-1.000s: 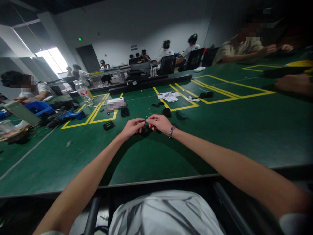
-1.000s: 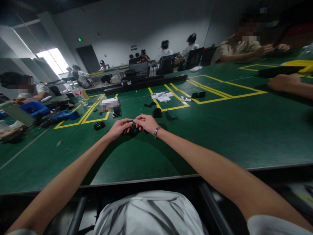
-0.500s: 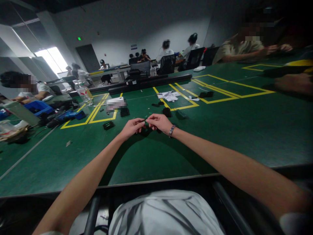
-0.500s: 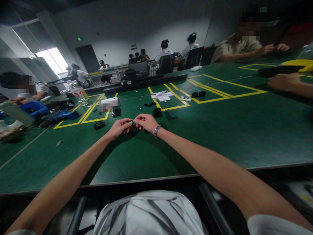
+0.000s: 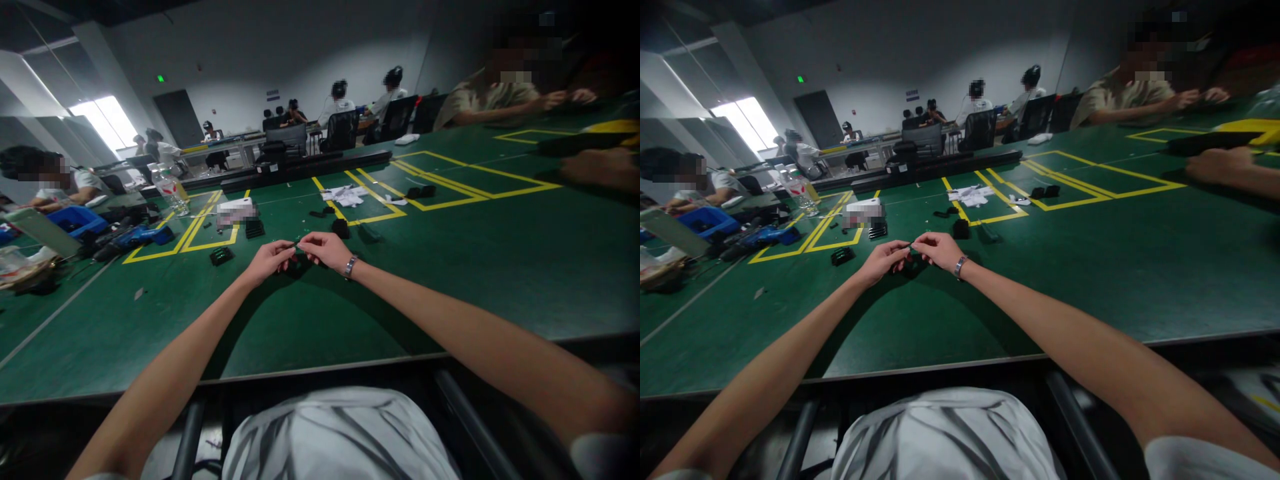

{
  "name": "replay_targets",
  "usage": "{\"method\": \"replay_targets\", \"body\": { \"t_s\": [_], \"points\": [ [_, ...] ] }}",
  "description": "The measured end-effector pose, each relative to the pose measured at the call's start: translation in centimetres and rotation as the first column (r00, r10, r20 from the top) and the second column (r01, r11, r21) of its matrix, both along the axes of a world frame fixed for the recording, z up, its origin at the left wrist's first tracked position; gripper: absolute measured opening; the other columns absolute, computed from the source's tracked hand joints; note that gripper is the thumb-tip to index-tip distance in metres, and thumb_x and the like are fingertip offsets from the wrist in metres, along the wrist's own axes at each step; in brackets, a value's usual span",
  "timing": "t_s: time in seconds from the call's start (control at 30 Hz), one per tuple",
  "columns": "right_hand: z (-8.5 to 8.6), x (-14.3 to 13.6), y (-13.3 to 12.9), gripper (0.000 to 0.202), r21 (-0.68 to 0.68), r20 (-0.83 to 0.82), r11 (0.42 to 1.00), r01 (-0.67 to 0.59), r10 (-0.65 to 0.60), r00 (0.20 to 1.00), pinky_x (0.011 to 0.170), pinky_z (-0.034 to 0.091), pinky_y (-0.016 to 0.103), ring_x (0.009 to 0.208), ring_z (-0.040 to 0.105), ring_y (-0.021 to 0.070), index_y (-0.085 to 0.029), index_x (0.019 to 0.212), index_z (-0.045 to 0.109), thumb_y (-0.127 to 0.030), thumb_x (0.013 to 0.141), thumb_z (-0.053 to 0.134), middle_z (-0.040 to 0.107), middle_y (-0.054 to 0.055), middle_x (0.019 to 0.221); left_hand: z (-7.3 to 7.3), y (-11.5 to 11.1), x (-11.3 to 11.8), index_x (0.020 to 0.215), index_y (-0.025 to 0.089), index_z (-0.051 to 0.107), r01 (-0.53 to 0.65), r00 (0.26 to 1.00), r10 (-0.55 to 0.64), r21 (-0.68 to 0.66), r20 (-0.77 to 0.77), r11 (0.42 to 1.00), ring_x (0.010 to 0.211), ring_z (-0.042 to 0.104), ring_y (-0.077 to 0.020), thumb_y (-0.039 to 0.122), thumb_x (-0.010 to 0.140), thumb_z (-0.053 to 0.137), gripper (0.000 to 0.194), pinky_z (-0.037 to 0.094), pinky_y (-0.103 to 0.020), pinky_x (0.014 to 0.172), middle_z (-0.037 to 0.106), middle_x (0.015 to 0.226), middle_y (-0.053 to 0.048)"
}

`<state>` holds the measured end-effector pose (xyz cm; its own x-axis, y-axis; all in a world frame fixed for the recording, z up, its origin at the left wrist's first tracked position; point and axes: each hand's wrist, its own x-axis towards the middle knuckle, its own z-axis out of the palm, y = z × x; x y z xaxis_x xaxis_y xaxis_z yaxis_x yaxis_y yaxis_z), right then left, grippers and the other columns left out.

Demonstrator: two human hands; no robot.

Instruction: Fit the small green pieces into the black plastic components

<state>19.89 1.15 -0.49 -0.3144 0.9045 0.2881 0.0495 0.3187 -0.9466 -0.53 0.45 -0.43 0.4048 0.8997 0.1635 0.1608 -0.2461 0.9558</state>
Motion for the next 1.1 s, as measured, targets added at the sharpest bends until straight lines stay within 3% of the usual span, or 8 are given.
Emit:
{"method": "replay_targets", "body": {
  "t_s": [0.23, 0.57, 1.1],
  "points": [
    [0.16, 0.0, -0.02, 0.032, 0.037, 0.044, 0.998, 0.051, -0.053, 0.998, 0.046, 0.038, 0.023, 0.048, 0.051, 0.0095, -0.013, 0.088, 0.069, -0.043, 0.078, 0.072, 0.061, 0.002, 0.065, -0.05, 0.02, 0.05, 0.116, 0.009, 0.061, 0.002, 1.0, -0.002, 0.002, 0.012, 1.0, 0.049, 0.053, -0.0057, 0.047, 0.084, 0.067, 0.049, 0.034, -0.017, 0.041, 0.065, 0.076, -0.003],
    [0.0, 0.13, 0.1, 0.029, 0.16, 0.088, 0.985, 0.057, -0.072, 0.993, 0.048, 0.043, 0.024, 0.052, 0.057, 0.0093, -0.015, 0.084, 0.068, -0.044, 0.079, 0.07, 0.066, 0.006, 0.087, -0.41, 0.35, -0.02, 0.113, 0.01, 0.062, 0.011, 1.0, -0.011, 0.002, 0.01, 1.0, 0.049, 0.053, -0.0058, 0.047, 0.085, 0.066, 0.047, 0.035, -0.017, 0.041, 0.065, 0.075, -0.003],
    [-0.1, 0.14, 0.03, 0.024, 0.161, 0.115, 0.987, 0.02, -0.039, 0.993, 0.049, 0.047, 0.024, 0.053, 0.057, 0.0095, -0.015, 0.085, 0.068, -0.039, 0.083, 0.067, 0.064, 0.004, 0.08, -0.36, 0.24, -0.22, 0.118, 0.01, 0.063, 0.002, 1.0, -0.002, -0.044, 0.017, 0.999, 0.051, 0.052, -0.0063, 0.046, 0.083, 0.068, 0.05, 0.033, -0.018, 0.043, 0.065, 0.076, -0.003]
  ]
}}
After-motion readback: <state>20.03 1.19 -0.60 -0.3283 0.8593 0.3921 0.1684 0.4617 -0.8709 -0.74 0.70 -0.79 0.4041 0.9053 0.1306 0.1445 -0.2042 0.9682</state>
